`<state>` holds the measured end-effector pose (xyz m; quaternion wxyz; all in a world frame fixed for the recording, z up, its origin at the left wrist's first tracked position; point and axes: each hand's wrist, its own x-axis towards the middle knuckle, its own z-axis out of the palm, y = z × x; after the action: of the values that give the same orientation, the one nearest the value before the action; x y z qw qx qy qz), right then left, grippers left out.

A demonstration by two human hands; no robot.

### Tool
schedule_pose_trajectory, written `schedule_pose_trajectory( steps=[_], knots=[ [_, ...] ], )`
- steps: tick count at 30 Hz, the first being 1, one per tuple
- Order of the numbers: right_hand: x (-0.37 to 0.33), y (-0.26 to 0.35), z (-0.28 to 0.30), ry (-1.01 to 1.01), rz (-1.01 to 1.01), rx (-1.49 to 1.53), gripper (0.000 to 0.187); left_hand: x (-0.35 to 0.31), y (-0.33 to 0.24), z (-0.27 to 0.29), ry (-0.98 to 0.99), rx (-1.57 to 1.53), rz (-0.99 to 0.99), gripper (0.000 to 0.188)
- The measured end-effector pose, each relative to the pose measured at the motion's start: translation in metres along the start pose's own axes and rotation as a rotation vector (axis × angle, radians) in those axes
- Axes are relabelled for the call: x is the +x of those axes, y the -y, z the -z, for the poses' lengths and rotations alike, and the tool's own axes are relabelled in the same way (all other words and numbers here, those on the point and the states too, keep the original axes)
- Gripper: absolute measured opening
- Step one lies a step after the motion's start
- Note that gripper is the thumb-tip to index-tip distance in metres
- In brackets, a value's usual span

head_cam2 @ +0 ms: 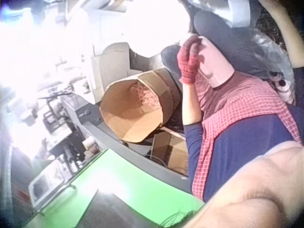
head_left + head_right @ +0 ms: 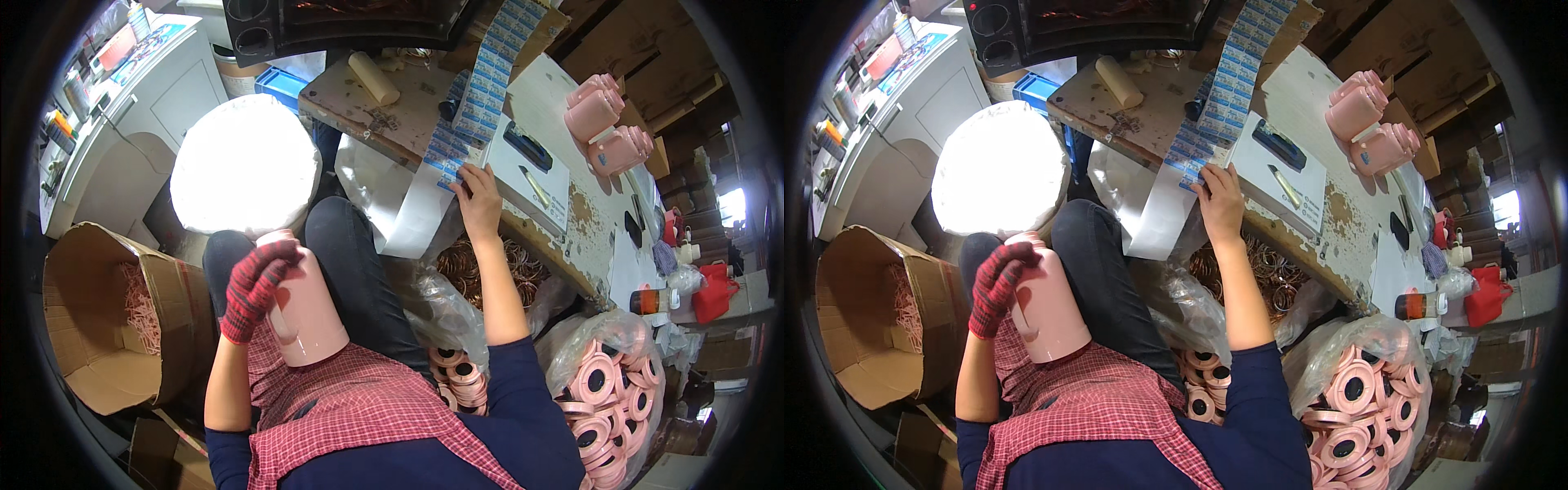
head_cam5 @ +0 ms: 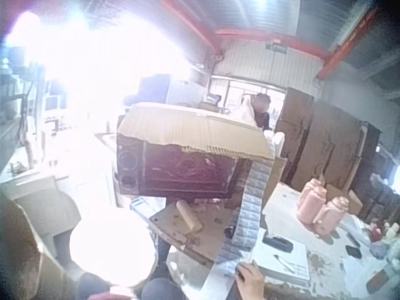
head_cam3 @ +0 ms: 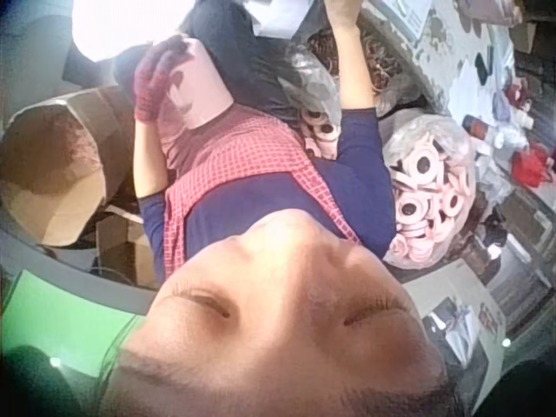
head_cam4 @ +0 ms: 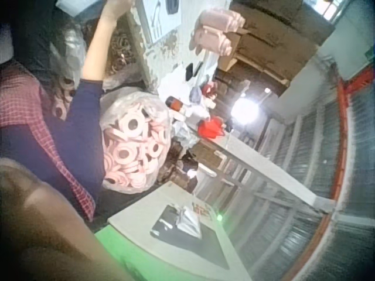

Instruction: The person sits on the floor and repeatedly assembles pink mugs by inserting a black ring into the mug opening, applying a label to the side, and placing the finished mug into a cardboard box. The person handles mugs, rings, labels, and a box of packing material.

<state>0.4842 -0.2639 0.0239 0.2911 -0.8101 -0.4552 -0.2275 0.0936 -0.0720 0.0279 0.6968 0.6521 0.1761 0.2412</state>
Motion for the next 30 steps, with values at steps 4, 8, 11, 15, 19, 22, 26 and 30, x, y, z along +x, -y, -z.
schedule_pose_trajectory(
  steps=[4,8,11,15,19,22,26,30],
  knots=[
    [-0.008,-0.006,-0.007,-0.101,0.014,0.119,0.020,-0.010,-0.005,-0.012,-0.008,-0.067,0.104,0.028],
    [-0.015,-0.010,-0.014,-0.156,-0.005,0.242,0.011,-0.010,-0.001,-0.014,-0.081,-0.087,0.102,0.026],
    [-0.014,-0.010,-0.015,-0.202,0.099,0.179,0.009,-0.010,0.004,-0.014,-0.163,-0.054,0.118,0.028],
    [-0.019,0.023,0.008,-0.092,0.231,-0.045,0.011,-0.026,0.008,-0.013,-0.249,-0.103,0.001,0.034],
    [-0.058,0.108,0.045,0.234,-0.179,0.654,0.006,-0.062,0.019,-0.014,-0.388,-0.122,-0.068,0.042],
    [-0.088,0.164,0.053,0.863,-0.565,1.229,0.008,-0.085,0.028,-0.016,-0.330,-0.214,-0.071,0.046],
    [-0.108,0.198,0.030,0.974,-0.552,1.303,0.009,-0.102,0.035,-0.020,-0.279,-0.115,-0.032,0.051],
    [-0.114,0.200,0.013,0.982,-0.481,1.162,0.014,-0.107,0.031,-0.029,-0.262,-0.027,-0.008,0.062]
  ],
)
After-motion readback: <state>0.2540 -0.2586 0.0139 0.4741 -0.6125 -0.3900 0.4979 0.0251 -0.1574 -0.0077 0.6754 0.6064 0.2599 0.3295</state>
